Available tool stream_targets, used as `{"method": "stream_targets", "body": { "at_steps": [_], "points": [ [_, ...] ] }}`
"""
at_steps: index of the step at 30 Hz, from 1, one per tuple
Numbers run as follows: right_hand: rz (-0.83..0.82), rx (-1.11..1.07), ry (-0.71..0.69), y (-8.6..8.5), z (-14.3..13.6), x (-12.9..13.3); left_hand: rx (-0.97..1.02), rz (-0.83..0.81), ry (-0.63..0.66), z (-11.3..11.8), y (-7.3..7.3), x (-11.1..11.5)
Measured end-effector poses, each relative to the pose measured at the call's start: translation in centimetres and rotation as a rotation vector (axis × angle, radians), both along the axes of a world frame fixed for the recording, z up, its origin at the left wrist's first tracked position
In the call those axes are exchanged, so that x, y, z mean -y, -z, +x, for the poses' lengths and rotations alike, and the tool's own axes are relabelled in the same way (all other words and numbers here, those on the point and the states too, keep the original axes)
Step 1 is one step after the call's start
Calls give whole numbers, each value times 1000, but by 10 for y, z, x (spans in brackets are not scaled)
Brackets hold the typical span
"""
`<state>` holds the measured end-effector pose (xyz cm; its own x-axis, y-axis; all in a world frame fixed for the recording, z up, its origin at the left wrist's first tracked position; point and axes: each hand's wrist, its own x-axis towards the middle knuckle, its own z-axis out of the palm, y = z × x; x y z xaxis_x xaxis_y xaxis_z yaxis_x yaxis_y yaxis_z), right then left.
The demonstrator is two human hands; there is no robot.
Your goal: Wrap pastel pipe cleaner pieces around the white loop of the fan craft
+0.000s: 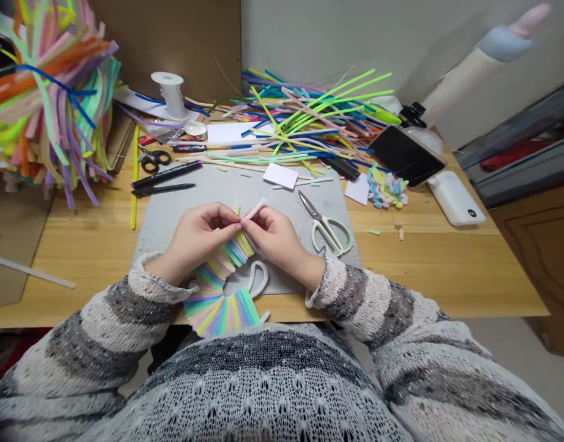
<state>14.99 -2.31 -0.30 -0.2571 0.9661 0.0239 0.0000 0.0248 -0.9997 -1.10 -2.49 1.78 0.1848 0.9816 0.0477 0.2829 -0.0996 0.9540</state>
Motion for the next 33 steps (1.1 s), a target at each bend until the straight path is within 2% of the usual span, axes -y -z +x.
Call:
{"method": "stream_targets", "body": {
  "at_steps": [12, 18, 26, 33],
  "points": [
    [-65, -25, -8, -1, 2, -3, 102, -134, 29, -2, 0, -3],
    [-97, -37, 60, -3, 4, -7, 170, -308, 119, -7, 3, -8],
    [-265, -61, -140, -3, 13, -18, 163, -404, 151, -11, 4, -11],
    [-176, 9, -140, -2, 15, -19, 135, -399, 170, -12, 6, -12]
  ]
}}
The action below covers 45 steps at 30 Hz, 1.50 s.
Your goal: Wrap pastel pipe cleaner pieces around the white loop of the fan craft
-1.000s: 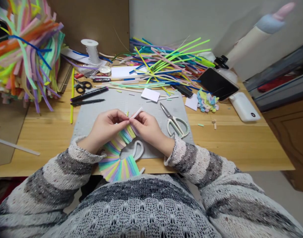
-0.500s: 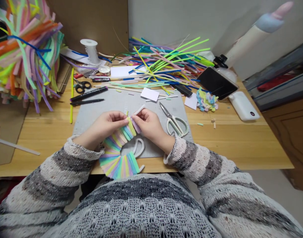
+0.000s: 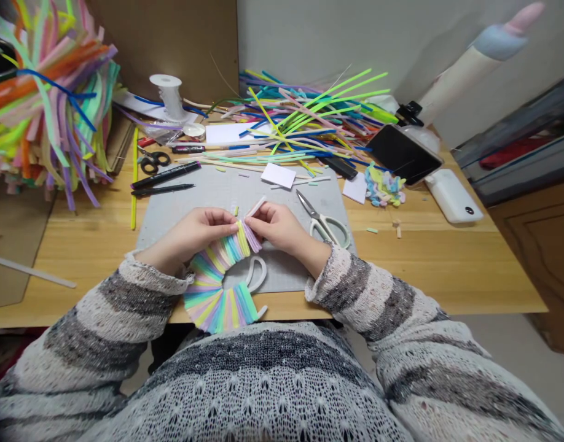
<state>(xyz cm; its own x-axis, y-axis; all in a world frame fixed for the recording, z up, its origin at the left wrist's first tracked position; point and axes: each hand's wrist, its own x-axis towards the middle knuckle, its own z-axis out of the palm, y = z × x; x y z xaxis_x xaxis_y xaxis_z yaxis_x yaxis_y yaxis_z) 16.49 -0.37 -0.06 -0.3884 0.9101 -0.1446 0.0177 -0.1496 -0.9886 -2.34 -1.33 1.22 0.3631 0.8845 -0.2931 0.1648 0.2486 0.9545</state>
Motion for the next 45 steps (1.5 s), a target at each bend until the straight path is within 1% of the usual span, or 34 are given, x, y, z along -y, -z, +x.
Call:
{"method": "stream_targets", "body": {
  "at_steps": [5, 9, 12, 15, 20, 22, 23, 25, 27, 29, 32, 35, 37, 42, 45],
  "points": [
    [32, 13, 23, 0, 0, 0, 13, -17, -12, 1, -2, 0],
    [50, -25, 65, 1, -1, 1, 4, -2, -90, 2, 1, -2],
    [52, -29, 103, 1, 0, 0, 21, -8, -114, 1, 1, -3],
    [53, -25, 140, 2, 3, -3, 24, -80, -43, -2, -4, -2],
    [45, -33, 216, 2, 6, -9, 82, -147, 225, -11, -11, -3],
    [44, -53, 249, 3, 6, -11, 58, -175, 274, -14, -11, -5],
    [44, -64, 262, 4, 6, -12, 40, -178, 273, -15, -10, -6],
    [42, -80, 280, 6, 6, -14, 16, -163, 215, -17, -8, -8],
    [36, -89, 289, 7, 6, -15, 1, -114, 106, -19, -7, -10],
    [29, -95, 289, 8, 6, -16, -28, -52, 26, -21, -6, -11],
    [33, -102, 275, 10, 6, -16, -95, 16, 8, -22, -6, -13],
    [44, -113, 258, 12, 7, -16, -126, 35, 23, -23, -7, -14],
    [44, -116, 254, 13, 7, -17, -127, 29, 10, -22, -8, -13],
    [11, -116, 266, 12, 6, -18, -146, -31, -96, -20, -8, -12],
    [-16, -107, 263, 12, 4, -18, -153, -40, -152, -19, -7, -13]
  ]
}}
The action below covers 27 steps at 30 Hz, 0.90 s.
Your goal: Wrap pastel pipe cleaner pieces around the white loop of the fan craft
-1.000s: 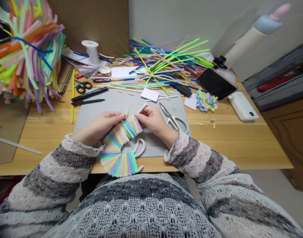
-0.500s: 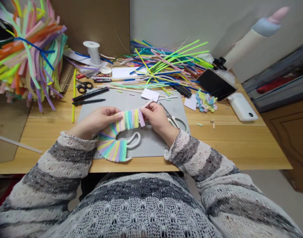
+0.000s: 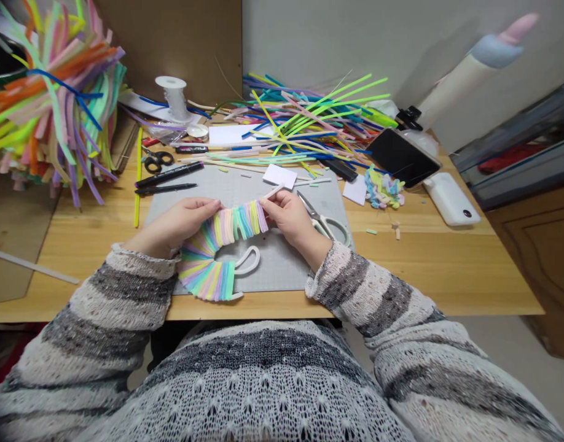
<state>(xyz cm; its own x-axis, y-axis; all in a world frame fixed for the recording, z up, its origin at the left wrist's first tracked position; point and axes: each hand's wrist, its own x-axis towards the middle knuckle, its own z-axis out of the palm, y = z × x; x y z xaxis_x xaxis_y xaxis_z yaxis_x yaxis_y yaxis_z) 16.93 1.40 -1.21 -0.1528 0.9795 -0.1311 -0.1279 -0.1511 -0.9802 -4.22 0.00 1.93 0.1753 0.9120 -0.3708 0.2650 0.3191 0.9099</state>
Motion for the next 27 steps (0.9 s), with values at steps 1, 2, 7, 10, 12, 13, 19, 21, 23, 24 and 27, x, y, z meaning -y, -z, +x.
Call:
{"method": "stream_targets", "body": {
  "at_steps": [1, 2, 7, 10, 12, 13, 19, 21, 23, 24, 27],
  "points": [
    [1, 5, 0, 0, 0, 0, 7, 2, -15, 0, 0, 0],
    [9, 5, 2, 0, -1, 0, 15, 7, -27, 1, 0, 0],
    [26, -70, 13, 3, -1, 1, -2, 6, -58, 1, -1, 1],
    [7, -90, -12, 4, -2, 1, 0, -5, -63, 0, 1, 1],
    [7, -93, -19, 4, -2, 1, 7, 4, -56, -1, 3, 0],
    [12, -94, -18, 4, -3, 1, 10, 8, -50, -1, 3, 0],
    [26, -89, -2, 2, -4, 2, 31, 19, -53, 0, 3, 0],
    [14, -86, 6, 2, -4, 2, 32, 10, -61, 1, 4, 0],
    [0, -78, 7, 2, -3, 2, 36, 6, -67, 0, 5, -1],
    [-7, -73, 3, 3, -3, 2, 36, 8, -68, 0, 5, -1],
    [-13, -56, -3, 3, -2, 2, 17, 10, -52, -1, 4, -1]
  ]
}}
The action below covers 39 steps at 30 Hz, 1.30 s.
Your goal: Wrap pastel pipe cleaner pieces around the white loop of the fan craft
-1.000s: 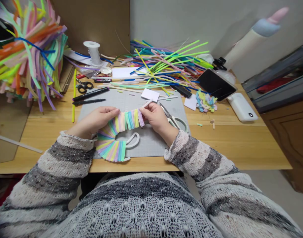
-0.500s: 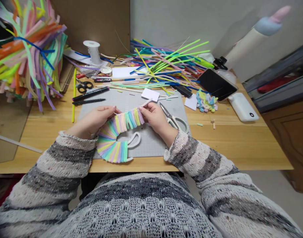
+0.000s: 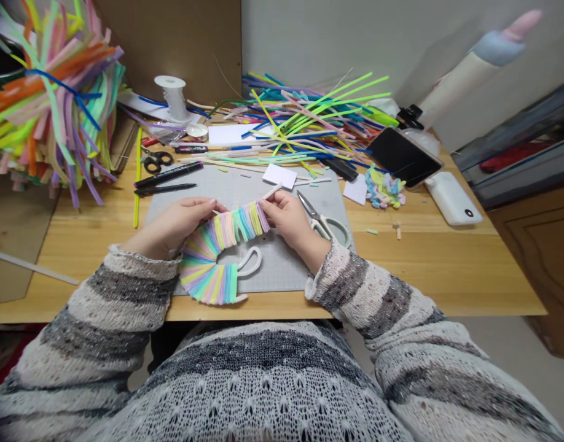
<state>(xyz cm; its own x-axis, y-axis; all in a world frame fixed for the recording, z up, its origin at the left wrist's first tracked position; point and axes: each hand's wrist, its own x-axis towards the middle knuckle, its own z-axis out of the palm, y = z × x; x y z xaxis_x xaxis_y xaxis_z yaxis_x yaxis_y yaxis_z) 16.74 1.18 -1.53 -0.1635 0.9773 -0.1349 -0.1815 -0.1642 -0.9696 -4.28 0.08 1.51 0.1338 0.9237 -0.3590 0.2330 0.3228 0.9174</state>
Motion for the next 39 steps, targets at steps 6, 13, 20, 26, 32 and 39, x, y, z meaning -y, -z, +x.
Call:
{"method": "stream_targets", "body": {
  "at_steps": [6, 13, 20, 26, 32, 39],
  "points": [
    [4, 11, -4, -2, -1, 0, -23, -55, -3, 2, -9, 4],
    [22, 31, -22, -3, 0, 1, -104, -79, 79, 4, -20, 6],
    [64, 124, -89, -9, -1, 10, -141, 123, 179, 3, -15, 6],
    [244, 221, -148, -8, -13, 22, -145, 410, 209, 19, -15, 20],
    [427, 528, -279, -33, -6, 30, -144, 433, 102, 22, -13, 19],
    [517, 1145, -481, -100, 33, 6, -88, 375, 7, 19, -11, 15]
  ]
}}
